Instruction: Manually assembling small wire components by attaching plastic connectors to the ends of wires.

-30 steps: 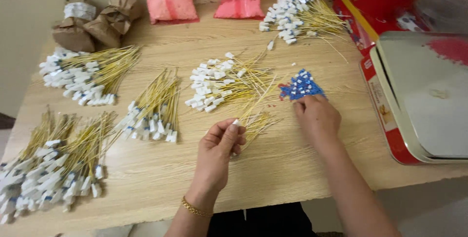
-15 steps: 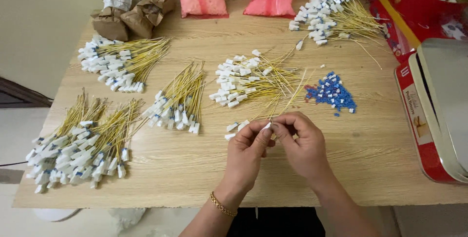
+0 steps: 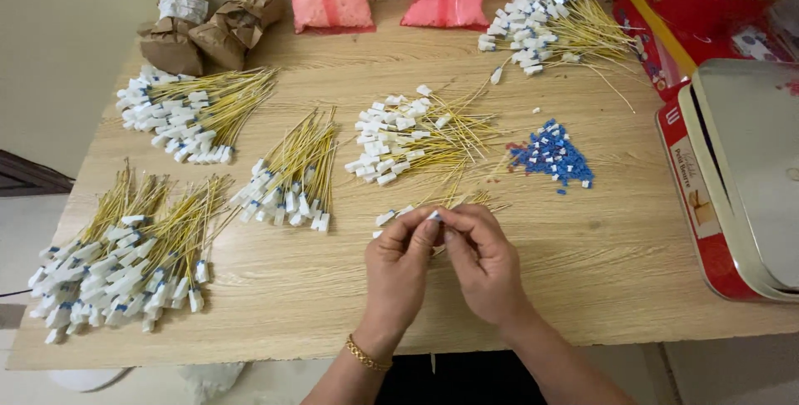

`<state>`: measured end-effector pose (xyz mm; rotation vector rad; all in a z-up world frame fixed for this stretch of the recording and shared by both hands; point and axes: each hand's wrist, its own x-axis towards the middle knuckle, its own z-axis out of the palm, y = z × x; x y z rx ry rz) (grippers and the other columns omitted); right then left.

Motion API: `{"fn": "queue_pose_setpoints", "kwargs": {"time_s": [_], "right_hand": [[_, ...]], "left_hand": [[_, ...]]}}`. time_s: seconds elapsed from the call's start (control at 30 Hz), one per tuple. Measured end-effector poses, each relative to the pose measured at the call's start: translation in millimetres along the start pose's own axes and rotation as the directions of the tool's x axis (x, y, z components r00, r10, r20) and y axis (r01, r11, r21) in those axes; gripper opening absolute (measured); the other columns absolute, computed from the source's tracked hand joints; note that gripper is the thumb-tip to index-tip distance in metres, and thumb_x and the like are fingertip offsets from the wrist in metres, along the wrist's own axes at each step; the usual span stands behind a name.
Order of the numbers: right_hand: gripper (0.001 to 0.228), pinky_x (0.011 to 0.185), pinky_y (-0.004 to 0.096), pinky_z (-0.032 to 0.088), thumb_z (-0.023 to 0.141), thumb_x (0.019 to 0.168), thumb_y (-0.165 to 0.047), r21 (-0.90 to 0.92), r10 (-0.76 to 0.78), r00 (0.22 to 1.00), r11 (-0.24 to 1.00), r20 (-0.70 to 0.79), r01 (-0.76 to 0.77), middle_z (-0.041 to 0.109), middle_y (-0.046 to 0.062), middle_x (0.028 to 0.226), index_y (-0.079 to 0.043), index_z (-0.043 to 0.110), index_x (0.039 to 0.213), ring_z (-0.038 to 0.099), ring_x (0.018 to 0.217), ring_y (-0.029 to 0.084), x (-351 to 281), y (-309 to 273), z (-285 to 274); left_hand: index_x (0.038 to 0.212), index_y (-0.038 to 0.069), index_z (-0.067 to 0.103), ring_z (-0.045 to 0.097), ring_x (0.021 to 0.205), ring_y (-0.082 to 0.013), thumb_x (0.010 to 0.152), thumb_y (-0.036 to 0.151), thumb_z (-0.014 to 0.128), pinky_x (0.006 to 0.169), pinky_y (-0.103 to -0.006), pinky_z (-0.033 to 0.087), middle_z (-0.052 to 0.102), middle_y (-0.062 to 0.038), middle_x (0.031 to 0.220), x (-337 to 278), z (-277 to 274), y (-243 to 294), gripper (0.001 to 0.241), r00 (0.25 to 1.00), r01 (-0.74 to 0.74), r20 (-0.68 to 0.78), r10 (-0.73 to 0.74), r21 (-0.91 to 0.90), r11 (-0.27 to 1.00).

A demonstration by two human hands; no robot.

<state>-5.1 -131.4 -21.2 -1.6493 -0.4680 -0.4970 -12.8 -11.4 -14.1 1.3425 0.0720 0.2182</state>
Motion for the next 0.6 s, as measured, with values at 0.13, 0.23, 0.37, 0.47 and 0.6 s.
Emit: {"fn": "queue_pose_setpoints", "kwargs": {"time_s": [0.13, 0.23, 0.37, 0.47, 0.6], "right_hand": [[0.036, 0.072, 0.036, 0.059, 0.053, 0.095, 0.008, 0.011, -0.021, 0.992, 1.0, 0.123, 0.02, 0.064, 0.017, 0.099, 0.004, 0.068, 0.127, 0.062, 0.084, 0.021, 10, 11, -23], [0.036, 0.083, 0.05, 0.056, 0.068, 0.094, -0.006, -0.577, -0.02, 0.988, 0.81, 0.156, 0.107, 0.063, 0.017, 0.114, -0.009, 0.068, 0.13, 0.067, 0.102, 0.037, 24, 48, -58], [0.04, 0.105, 0.059, 0.037, 0.056, 0.098, -0.045, -0.924, 0.218, 0.942, 0.342, 0.254, 0.17, 0.05, 0.004, 0.147, -0.033, 0.066, 0.135, 0.045, 0.137, 0.036, 34, 80, -79], [0.048, 0.111, 0.063, 0.026, 0.05, 0.097, -0.057, -0.94, 0.318, 0.904, 0.274, 0.286, 0.201, 0.04, 0.004, 0.16, -0.035, 0.064, 0.137, 0.03, 0.148, 0.038, 38, 75, -76], [0.068, 0.114, 0.074, 0.013, 0.037, 0.097, -0.074, -0.949, 0.393, 0.884, 0.281, 0.251, 0.144, 0.025, 0.006, 0.17, -0.034, 0.049, 0.15, 0.013, 0.156, 0.044, 35, 84, -86]], "left_hand": [[0.108, 0.003, 0.081, 0.069, 0.077, -0.0135, 0.094, 0.008, 0.072, 0.07, -0.0296, 0.06, 0.081, -0.013, 0.086, 10, -18, 4, 0.018, 0.998, -0.06, 0.035, 0.057, 0.07, 0.996], [0.112, 0.003, 0.078, 0.066, 0.074, -0.0221, 0.099, 0.013, 0.067, 0.069, -0.0319, 0.056, 0.077, -0.017, 0.085, 22, -35, 8, 0.021, 0.998, -0.063, 0.014, 0.061, 0.298, 0.953], [0.109, 0.015, 0.08, 0.071, 0.088, -0.0267, 0.097, 0.025, 0.071, 0.081, -0.0388, 0.054, 0.077, -0.008, 0.091, 33, -55, 8, 0.018, 0.951, -0.296, 0.128, 0.283, 0.648, 0.702], [0.106, 0.019, 0.082, 0.07, 0.09, -0.0226, 0.096, 0.029, 0.072, 0.083, -0.0357, 0.054, 0.077, -0.003, 0.094, 37, -64, -12, 0.018, 0.954, -0.286, 0.147, 0.262, 0.707, 0.646], [0.099, 0.018, 0.081, 0.07, 0.092, -0.03, 0.09, 0.024, 0.076, 0.083, -0.0403, 0.054, 0.076, -0.004, 0.093, 37, -65, -14, 0.011, 0.919, -0.372, 0.208, 0.335, 0.74, 0.56]]}}
